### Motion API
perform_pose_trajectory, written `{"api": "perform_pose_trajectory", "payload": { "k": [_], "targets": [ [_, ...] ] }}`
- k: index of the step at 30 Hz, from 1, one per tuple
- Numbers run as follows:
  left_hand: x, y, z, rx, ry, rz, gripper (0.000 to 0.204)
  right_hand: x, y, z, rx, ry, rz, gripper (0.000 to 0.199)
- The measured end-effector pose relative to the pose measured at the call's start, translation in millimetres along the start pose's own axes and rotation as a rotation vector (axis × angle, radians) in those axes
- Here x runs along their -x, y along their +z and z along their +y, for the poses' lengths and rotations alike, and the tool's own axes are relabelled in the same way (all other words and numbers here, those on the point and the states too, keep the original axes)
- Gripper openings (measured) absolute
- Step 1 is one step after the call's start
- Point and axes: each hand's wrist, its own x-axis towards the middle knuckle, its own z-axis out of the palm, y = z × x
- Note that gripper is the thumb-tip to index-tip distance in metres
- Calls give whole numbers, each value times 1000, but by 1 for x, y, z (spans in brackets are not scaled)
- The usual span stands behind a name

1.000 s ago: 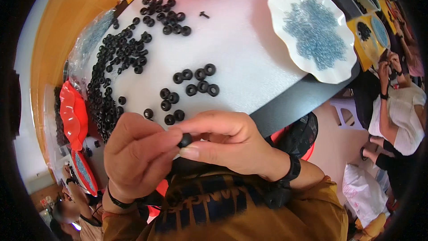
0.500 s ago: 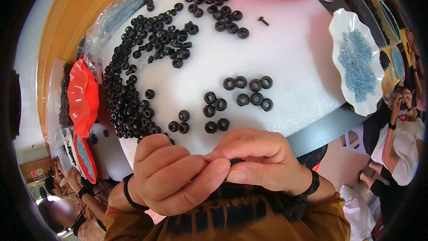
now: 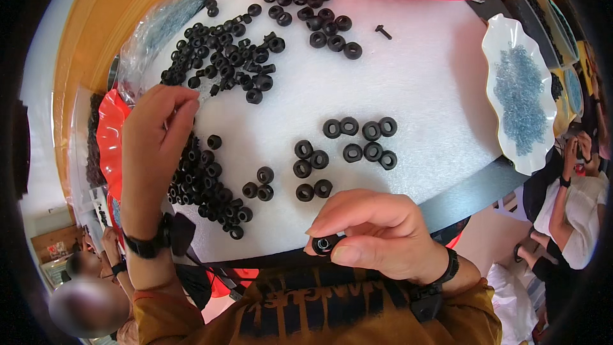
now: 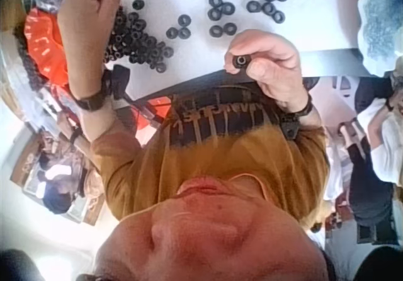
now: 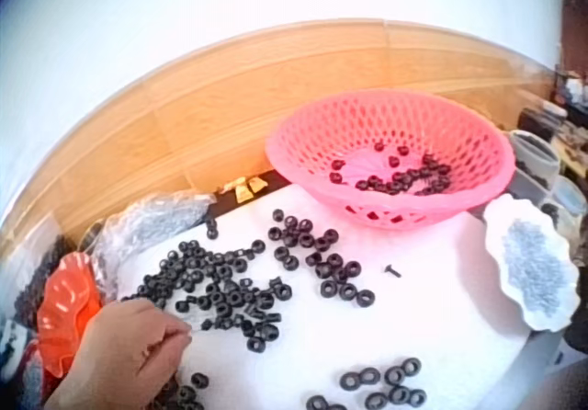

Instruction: Manually assembling small plastic and metal components at a workbench.

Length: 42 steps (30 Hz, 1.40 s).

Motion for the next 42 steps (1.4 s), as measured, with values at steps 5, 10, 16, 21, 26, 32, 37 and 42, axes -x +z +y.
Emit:
{"api": "perform_pose_trajectory", "payload": {
  "k": [5, 10, 16, 21, 26, 32, 37, 42],
  "targets": [
    [-12, 15, -11, -15, -6, -56, 9, -2, 1, -3, -22, 35, -17, 25],
    [-18, 26, -14, -133, 49, -65, 10, -2, -1, -5, -30, 60, -23, 25],
    [-14, 31, -12, -309, 165, -23, 10, 0, -1, -5, -28, 91, -17, 24],
    [-14, 24, -7, -351, 247, -34, 12, 2, 3, -3, -35, 79, -9, 24],
    [5, 11, 23, 95, -45, -72, 16, 2, 10, -2, 35, 48, 169, 27],
    [38, 6, 72, 1019, -290, -161, 24, 4, 0, -1, -100, 70, 62, 24],
    [54, 13, 88, 1294, -336, -182, 25, 2, 1, 2, -108, 33, 62, 23],
    [59, 23, 85, 1200, -117, -94, 21, 3, 1, 5, -99, 0, 44, 23]
  ]
}}
